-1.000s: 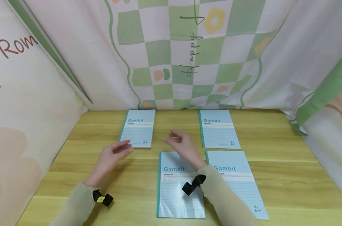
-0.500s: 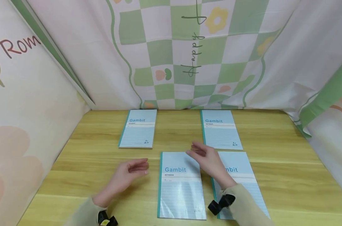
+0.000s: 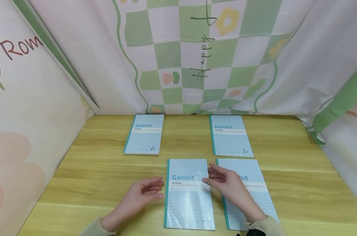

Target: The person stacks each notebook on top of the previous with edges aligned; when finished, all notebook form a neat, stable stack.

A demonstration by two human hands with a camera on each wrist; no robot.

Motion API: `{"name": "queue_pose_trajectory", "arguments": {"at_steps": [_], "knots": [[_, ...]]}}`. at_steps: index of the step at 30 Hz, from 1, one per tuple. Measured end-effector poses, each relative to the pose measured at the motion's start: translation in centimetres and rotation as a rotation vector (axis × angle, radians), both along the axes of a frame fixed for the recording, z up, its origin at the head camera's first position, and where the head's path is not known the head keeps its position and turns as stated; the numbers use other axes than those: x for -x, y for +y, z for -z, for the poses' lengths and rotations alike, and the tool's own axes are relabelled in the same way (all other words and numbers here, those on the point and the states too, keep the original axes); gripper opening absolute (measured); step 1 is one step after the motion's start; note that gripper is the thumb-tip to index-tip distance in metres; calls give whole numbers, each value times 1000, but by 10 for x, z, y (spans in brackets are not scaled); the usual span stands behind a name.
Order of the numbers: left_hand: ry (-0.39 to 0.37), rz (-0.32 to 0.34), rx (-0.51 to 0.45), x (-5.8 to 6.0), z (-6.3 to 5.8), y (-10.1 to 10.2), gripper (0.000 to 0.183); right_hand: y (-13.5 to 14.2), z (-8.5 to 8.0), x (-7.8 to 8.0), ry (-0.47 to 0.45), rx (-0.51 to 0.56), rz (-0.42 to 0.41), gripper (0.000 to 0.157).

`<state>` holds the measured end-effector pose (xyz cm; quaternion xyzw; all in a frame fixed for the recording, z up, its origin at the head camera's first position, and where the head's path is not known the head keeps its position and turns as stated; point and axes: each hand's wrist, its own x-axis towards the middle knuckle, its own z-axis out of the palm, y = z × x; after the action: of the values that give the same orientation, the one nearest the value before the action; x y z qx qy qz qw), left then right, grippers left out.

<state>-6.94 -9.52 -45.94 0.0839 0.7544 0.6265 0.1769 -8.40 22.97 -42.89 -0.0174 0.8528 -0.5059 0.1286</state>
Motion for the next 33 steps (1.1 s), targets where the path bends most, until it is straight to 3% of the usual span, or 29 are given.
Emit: {"name": "queue_pose_trajectory", "arguments": {"at_steps": [8, 17, 33], "knots": [[-16, 8, 15, -5, 3, 6, 59, -2, 4, -6, -54, 15, 18, 75], [-14, 12, -53, -7, 5, 10, 59, -3, 8, -6, -68, 9, 40, 76], [-19, -93, -93, -10, -2, 22, 69, -2, 12, -7, -67, 26, 55, 73]]}}
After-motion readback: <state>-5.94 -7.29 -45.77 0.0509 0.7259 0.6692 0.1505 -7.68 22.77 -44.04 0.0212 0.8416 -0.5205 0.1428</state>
